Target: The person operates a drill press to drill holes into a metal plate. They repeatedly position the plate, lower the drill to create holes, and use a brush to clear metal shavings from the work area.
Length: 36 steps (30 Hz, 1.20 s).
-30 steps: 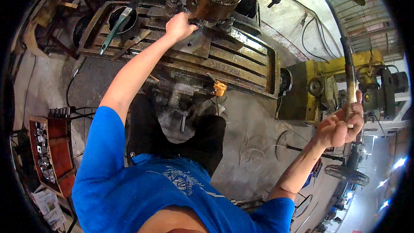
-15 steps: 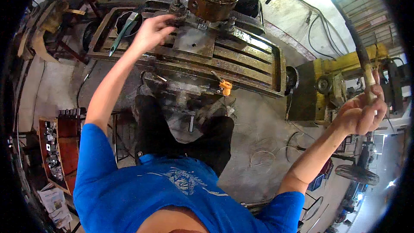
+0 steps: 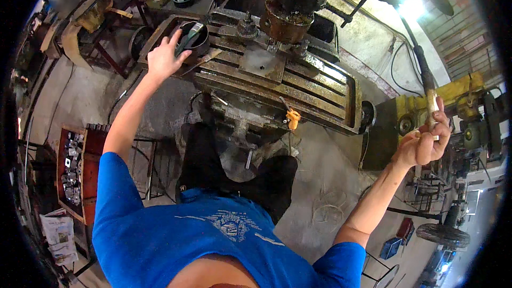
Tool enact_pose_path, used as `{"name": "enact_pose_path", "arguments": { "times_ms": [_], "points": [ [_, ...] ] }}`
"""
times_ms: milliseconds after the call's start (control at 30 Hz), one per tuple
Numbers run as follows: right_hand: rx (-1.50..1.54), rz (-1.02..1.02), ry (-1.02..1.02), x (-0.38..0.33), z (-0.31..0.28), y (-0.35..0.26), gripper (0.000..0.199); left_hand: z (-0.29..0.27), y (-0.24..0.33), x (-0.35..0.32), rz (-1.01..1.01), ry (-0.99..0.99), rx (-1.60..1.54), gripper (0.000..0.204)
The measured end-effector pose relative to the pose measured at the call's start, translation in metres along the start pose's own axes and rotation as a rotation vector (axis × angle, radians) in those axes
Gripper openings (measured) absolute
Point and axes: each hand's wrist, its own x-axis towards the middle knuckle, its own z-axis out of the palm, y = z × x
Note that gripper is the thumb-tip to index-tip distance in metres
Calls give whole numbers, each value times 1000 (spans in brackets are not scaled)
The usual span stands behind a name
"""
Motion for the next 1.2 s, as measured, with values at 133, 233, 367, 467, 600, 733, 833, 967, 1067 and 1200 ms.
{"name": "enact_pose_path", "arguments": {
  "times_ms": [133, 233, 367, 467, 600, 733, 833, 967, 1067, 1200],
  "points": [
    [58, 34, 37, 2, -1, 0, 18, 16, -9, 6, 88, -31, 36, 53],
    [1, 42, 88, 4, 2, -4, 16, 19, -16, 7, 148, 21, -2, 43],
    [-15, 34, 63, 10, 8, -8, 13, 15, -16, -3, -35, 108, -436, 32],
    [31, 49, 72, 9, 5, -9, 10, -16, 14, -14, -353, -260, -1275, 37],
    [-16, 64, 74, -2, 3, -6, 10, -26, 34, -24, -436, -462, -1587, 32],
    [-30, 22, 53, -1, 2, -6, 13, -21, 34, -20, -468, -441, -1608, 34],
    [5, 11, 72, -5, 6, -1, 14, -13, 58, -24, -412, -591, -1587, 34],
    [4, 14, 93, -3, 9, -8, 14, 11, 104, -15, -397, -639, -1660, 32],
    [28, 5, 78, -4, 4, -2, 14, 18, 120, 3, -385, -602, -1591, 33],
    [22, -3, 73, -4, 5, -2, 16, 10, 120, 2, -372, -603, -1492, 34]
  ]
}}
